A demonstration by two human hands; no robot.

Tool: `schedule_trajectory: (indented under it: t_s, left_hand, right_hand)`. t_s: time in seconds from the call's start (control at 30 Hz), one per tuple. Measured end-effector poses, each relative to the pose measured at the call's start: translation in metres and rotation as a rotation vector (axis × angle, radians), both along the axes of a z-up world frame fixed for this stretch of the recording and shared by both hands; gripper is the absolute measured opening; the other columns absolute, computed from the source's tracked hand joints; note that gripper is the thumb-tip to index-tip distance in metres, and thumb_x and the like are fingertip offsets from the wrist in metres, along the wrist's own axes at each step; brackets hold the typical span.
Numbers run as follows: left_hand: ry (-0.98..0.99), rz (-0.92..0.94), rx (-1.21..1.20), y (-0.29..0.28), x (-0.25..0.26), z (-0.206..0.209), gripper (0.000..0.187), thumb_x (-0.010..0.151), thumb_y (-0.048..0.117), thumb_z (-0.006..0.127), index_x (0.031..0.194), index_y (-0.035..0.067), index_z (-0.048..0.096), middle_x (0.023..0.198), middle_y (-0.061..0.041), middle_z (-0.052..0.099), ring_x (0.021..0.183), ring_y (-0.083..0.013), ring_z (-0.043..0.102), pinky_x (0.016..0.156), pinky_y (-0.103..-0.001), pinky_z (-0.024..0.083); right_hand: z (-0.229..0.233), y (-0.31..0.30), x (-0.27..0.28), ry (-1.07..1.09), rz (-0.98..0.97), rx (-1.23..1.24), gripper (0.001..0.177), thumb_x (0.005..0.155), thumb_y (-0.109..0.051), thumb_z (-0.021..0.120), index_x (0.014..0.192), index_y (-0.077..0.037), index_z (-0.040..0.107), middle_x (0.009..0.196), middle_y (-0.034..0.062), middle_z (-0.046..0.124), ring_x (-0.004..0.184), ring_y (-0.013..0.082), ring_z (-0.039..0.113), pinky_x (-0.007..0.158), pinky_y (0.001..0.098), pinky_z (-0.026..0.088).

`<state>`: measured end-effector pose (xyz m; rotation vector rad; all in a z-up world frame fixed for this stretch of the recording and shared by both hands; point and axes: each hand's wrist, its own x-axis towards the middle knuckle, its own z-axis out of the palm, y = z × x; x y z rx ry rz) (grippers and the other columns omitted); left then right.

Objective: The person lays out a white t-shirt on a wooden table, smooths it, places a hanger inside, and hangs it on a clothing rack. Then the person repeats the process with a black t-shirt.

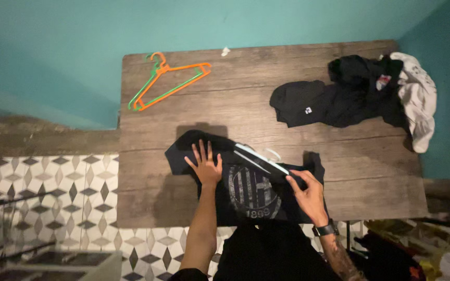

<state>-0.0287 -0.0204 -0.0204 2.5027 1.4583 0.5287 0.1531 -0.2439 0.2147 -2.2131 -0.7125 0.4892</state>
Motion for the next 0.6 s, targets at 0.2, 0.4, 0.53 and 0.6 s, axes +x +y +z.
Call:
schedule_trajectory:
  t_s: [0.2, 0.4, 0.53, 0.6]
  left_hand:
    - [0.034, -0.039, -0.084, -0.031, -0.041, 0.016, 0.070, 0.097, 0.044, 0.054, 0.159, 0.014, 0.038, 0.168, -0.006, 0.029, 0.156, -0.0315, 0.021, 0.121, -0.064, 0.009]
    - [-0.086, 0.087, -0.100, -0.089, -0.074, 0.032, 0.069, 0.099, 0.035, 0.054, 0.158, 0.004, 0.037, 0.166, -0.011, 0.034, 0.156, -0.0309, 0.026, 0.125, -0.051, 0.019]
    - [-0.084, 0.084, -0.052, -0.131, -0.078, 0.030, 0.066, 0.099, 0.032, 0.054, 0.155, 0.001, 0.037, 0.165, -0.012, 0.036, 0.155, -0.0297, 0.028, 0.125, -0.048, 0.022]
    - [-0.078, 0.061, -0.021, -0.151, -0.073, 0.026, 0.068, 0.101, 0.031, 0.053, 0.158, -0.001, 0.034, 0.167, -0.014, 0.033, 0.156, -0.0300, 0.026, 0.125, -0.048, 0.021]
  right_hand:
    - [0.012, -0.006, 0.000, -0.213, 0.054, 0.202, 0.018, 0.093, -0.011, 0.076, 0.107, 0.001, 0.074, 0.099, 0.0132, 0.072, 0.092, 0.0254, 0.070, 0.083, 0.0322, 0.052]
    - [0.050, -0.024, -0.003, -0.316, 0.072, 0.294, 0.015, 0.094, -0.008, 0.075, 0.108, -0.002, 0.075, 0.101, 0.0127, 0.072, 0.092, 0.0252, 0.071, 0.083, 0.0322, 0.053]
    - [0.068, -0.052, 0.001, -0.392, 0.110, 0.321, 0.015, 0.093, -0.006, 0.077, 0.107, -0.002, 0.075, 0.100, 0.0126, 0.072, 0.091, 0.0253, 0.071, 0.082, 0.0327, 0.053]
    - [0.075, -0.069, 0.003, -0.389, 0.109, 0.344, 0.015, 0.094, -0.005, 0.076, 0.108, -0.002, 0.075, 0.101, 0.0124, 0.072, 0.092, 0.0251, 0.071, 0.084, 0.0327, 0.054]
